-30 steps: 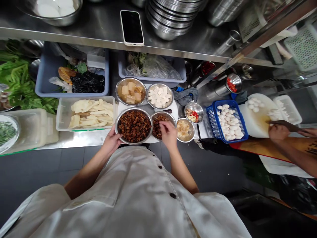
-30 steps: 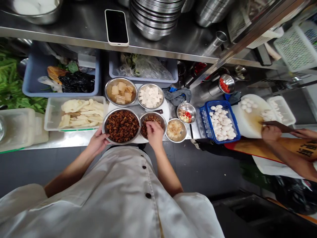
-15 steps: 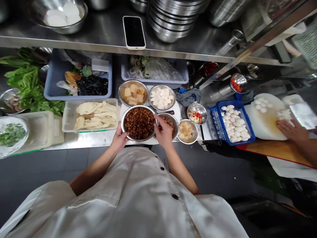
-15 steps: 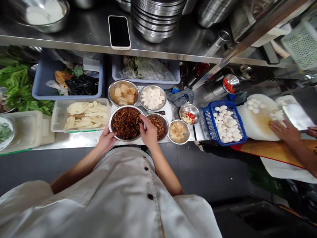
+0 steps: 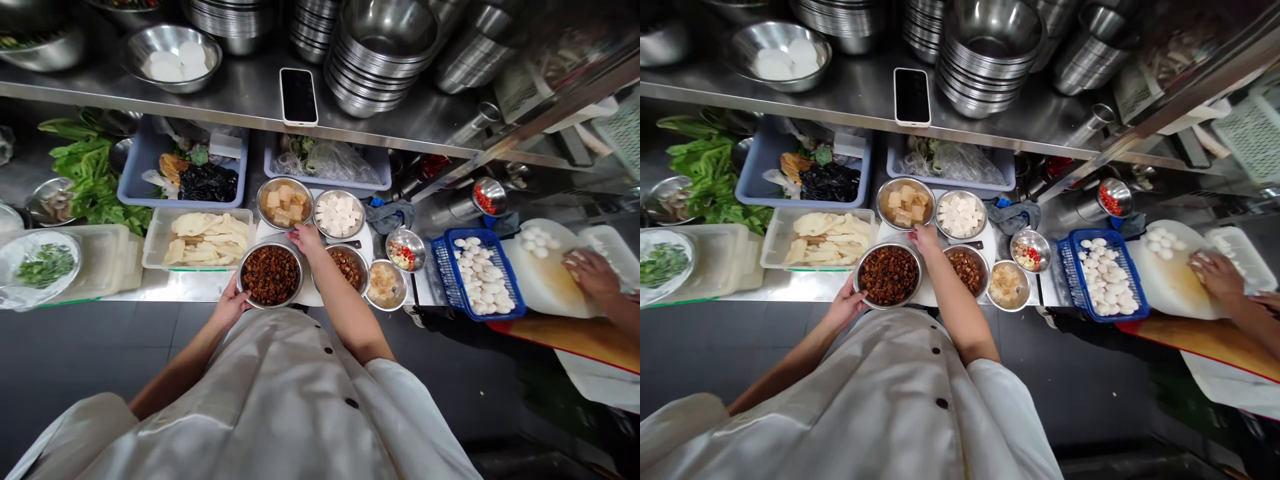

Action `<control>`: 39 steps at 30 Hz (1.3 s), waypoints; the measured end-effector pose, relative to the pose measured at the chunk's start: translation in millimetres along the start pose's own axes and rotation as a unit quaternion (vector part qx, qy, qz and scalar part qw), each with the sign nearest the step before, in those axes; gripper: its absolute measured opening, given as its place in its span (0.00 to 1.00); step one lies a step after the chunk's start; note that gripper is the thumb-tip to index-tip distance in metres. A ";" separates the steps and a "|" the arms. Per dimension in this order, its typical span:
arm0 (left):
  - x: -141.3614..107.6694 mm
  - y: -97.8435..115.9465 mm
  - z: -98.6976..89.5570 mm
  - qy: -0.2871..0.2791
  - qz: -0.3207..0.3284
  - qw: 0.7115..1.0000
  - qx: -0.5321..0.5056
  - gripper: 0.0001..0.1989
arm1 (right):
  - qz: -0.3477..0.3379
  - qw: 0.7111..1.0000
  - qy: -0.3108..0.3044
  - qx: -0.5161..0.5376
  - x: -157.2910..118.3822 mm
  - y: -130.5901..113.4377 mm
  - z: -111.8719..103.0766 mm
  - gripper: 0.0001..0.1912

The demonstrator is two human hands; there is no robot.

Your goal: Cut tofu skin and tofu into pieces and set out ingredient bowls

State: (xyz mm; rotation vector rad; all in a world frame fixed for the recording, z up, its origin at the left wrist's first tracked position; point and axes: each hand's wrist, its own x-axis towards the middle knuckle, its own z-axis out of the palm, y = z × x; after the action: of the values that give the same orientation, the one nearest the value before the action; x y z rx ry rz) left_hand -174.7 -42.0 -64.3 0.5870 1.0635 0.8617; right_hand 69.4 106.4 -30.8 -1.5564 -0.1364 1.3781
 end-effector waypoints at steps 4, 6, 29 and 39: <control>-2.3 -4.8 -3.1 0.019 0.003 1.000 -0.017 0.46 | -0.039 0.999 0.031 -0.010 8.1 -7.6 15.8 0.13; -0.2 -4.5 -3.0 0.029 0.011 0.999 -0.027 0.46 | -0.067 0.997 0.034 -0.015 -0.9 -7.7 8.3 0.13; -74.9 -78.0 -7.4 0.261 0.136 0.917 -0.268 0.25 | -0.077 0.844 -0.451 -0.281 -118.1 45.4 -89.6 0.27; -277.8 -219.1 47.8 0.464 0.343 0.685 -0.445 0.39 | -0.039 0.700 -0.539 -0.466 -107.7 162.2 -92.1 0.30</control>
State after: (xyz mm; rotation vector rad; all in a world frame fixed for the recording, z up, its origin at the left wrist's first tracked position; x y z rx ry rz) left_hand -123.2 -395.2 -75.4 -0.4346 1.0996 2.3260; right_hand 24.1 -96.1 -88.6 -1.1515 -1.8431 2.1436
